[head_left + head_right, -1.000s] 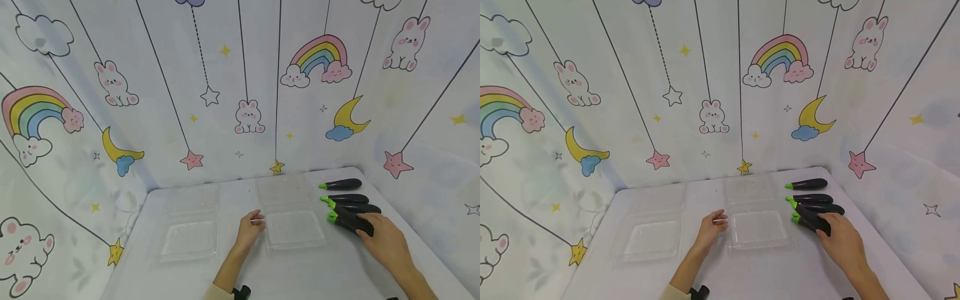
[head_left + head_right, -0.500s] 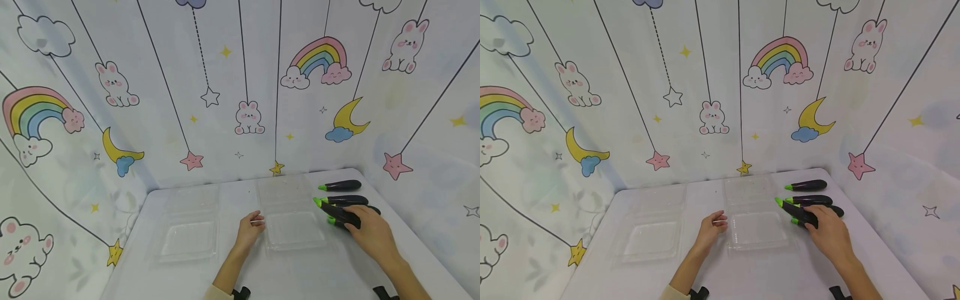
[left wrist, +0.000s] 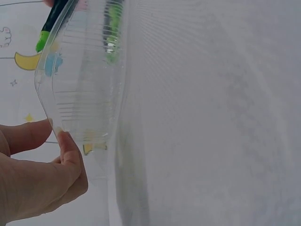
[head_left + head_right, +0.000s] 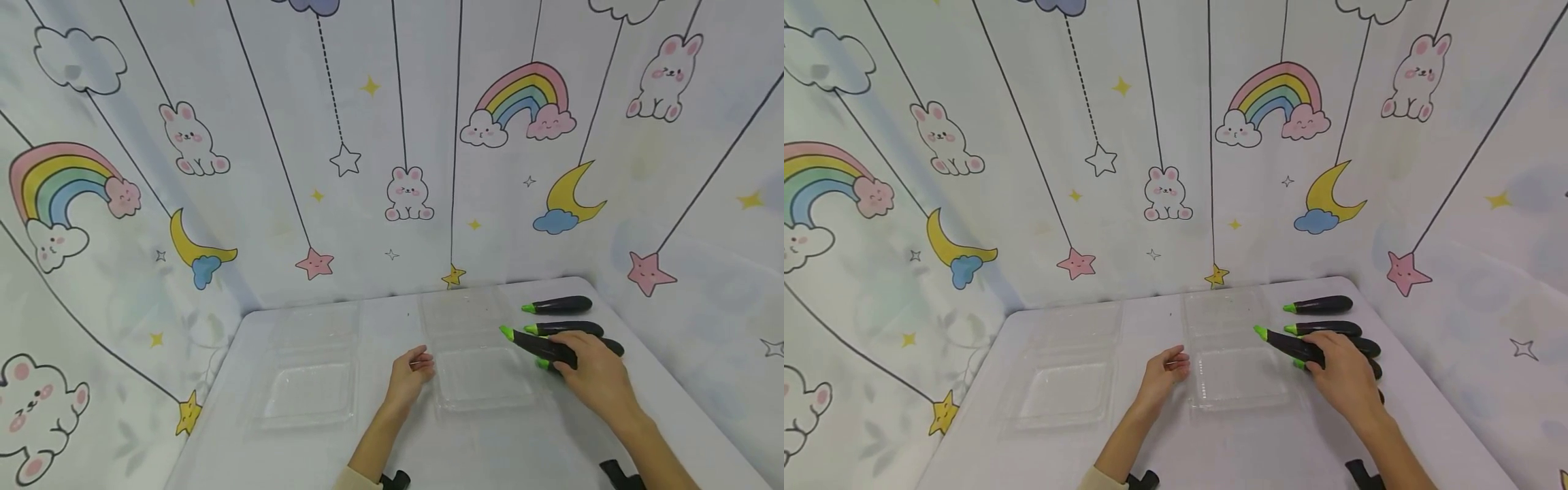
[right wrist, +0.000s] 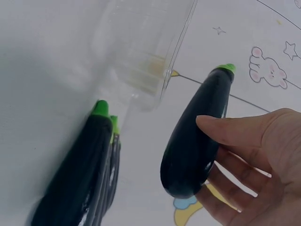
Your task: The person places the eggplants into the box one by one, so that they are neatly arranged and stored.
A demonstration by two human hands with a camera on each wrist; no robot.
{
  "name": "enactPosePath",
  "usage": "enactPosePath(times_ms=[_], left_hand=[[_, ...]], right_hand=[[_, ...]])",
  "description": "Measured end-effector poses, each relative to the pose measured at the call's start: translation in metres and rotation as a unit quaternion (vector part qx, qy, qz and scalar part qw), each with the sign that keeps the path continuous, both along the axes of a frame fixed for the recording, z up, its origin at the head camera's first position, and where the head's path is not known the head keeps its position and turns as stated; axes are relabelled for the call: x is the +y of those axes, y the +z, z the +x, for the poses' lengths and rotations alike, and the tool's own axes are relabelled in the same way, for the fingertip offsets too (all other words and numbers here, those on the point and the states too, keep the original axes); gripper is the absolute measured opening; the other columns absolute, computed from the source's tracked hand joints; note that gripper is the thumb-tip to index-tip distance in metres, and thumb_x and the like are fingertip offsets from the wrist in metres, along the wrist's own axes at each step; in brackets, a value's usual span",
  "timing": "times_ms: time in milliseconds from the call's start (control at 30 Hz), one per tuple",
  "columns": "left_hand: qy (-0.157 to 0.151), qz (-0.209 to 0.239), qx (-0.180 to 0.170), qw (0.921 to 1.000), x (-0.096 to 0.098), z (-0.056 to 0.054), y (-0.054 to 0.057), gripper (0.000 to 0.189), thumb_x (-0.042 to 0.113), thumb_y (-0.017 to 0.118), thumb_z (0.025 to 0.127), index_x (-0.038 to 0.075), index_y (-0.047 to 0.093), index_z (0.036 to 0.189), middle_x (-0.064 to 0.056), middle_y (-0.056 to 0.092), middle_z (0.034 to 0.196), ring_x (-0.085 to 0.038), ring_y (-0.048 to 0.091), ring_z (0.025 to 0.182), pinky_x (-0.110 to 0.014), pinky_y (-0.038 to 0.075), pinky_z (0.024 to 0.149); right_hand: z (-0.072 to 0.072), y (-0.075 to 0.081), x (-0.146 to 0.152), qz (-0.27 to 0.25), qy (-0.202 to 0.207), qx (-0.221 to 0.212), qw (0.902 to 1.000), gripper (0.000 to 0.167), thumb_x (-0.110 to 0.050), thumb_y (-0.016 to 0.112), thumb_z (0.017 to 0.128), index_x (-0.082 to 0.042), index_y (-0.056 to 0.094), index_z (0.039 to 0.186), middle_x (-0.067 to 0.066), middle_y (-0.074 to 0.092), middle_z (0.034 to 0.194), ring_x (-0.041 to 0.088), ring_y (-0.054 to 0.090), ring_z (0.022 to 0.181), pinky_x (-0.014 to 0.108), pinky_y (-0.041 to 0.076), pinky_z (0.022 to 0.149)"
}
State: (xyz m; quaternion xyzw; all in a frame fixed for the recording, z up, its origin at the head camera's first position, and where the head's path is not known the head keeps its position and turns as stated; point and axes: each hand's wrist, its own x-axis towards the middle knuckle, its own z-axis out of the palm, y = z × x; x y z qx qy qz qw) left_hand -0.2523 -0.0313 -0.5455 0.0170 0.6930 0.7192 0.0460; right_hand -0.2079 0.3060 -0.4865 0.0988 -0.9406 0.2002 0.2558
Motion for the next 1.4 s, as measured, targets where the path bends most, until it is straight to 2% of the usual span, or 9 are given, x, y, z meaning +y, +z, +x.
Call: enactPosePath(times_ms=[300, 533, 767, 1100, 1400], left_hand=[[0.004, 0.003, -0.003, 1.0, -0.001, -0.003, -0.002, 0.057, -0.015, 0.067, 0.086, -0.015, 0.052, 0.142, -0.025, 0.064, 0.121, -0.026, 0.065, 0.109, -0.022, 0.057, 0.086], [0.003, 0.003, -0.007, 1.0, -0.001, -0.003, -0.004, 0.057, -0.014, 0.068, 0.087, -0.014, 0.052, 0.142, -0.025, 0.064, 0.122, -0.025, 0.065, 0.11, -0.022, 0.058, 0.087], [0.005, 0.018, -0.013, 0.9997, -0.002, -0.005, -0.004, 0.057, -0.015, 0.067, 0.087, -0.014, 0.052, 0.142, -0.027, 0.063, 0.124, -0.024, 0.066, 0.11, -0.022, 0.057, 0.087], [-0.01, 0.021, -0.019, 0.9995, -0.004, -0.003, -0.003, 0.058, -0.015, 0.067, 0.089, -0.013, 0.05, 0.145, -0.025, 0.061, 0.127, -0.027, 0.064, 0.113, -0.026, 0.058, 0.091], [-0.008, 0.025, -0.013, 0.9996, -0.002, -0.005, -0.007, 0.058, -0.014, 0.068, 0.087, -0.014, 0.051, 0.143, -0.027, 0.062, 0.126, -0.029, 0.065, 0.113, -0.028, 0.059, 0.092]], right_hand=[[-0.01, 0.002, -0.009, 0.002, 0.012, -0.017, 0.9998, 0.05, 0.001, 0.091, 0.072, -0.004, 0.075, 0.119, 0.018, 0.069, 0.123, 0.044, 0.063, 0.113, 0.062, 0.054, 0.083], [-0.019, -0.002, -0.014, 0.007, 0.013, -0.023, 0.9996, 0.047, 0.001, 0.09, 0.074, -0.003, 0.074, 0.118, 0.018, 0.069, 0.124, 0.043, 0.063, 0.115, 0.061, 0.054, 0.086], [-0.024, 0.0, -0.021, 0.007, 0.019, -0.039, 0.999, 0.045, 0.002, 0.087, 0.075, -0.003, 0.075, 0.119, 0.02, 0.069, 0.125, 0.044, 0.062, 0.118, 0.063, 0.053, 0.091], [-0.032, -0.007, -0.029, 0.006, 0.053, -0.017, 0.9984, 0.046, 0.006, 0.086, 0.075, -0.003, 0.074, 0.118, 0.018, 0.07, 0.123, 0.043, 0.064, 0.117, 0.06, 0.056, 0.089], [-0.04, -0.014, -0.035, 0.031, 0.07, -0.061, 0.9952, 0.046, 0.004, 0.087, 0.076, -0.007, 0.075, 0.12, 0.014, 0.069, 0.127, 0.041, 0.063, 0.122, 0.058, 0.056, 0.092]])
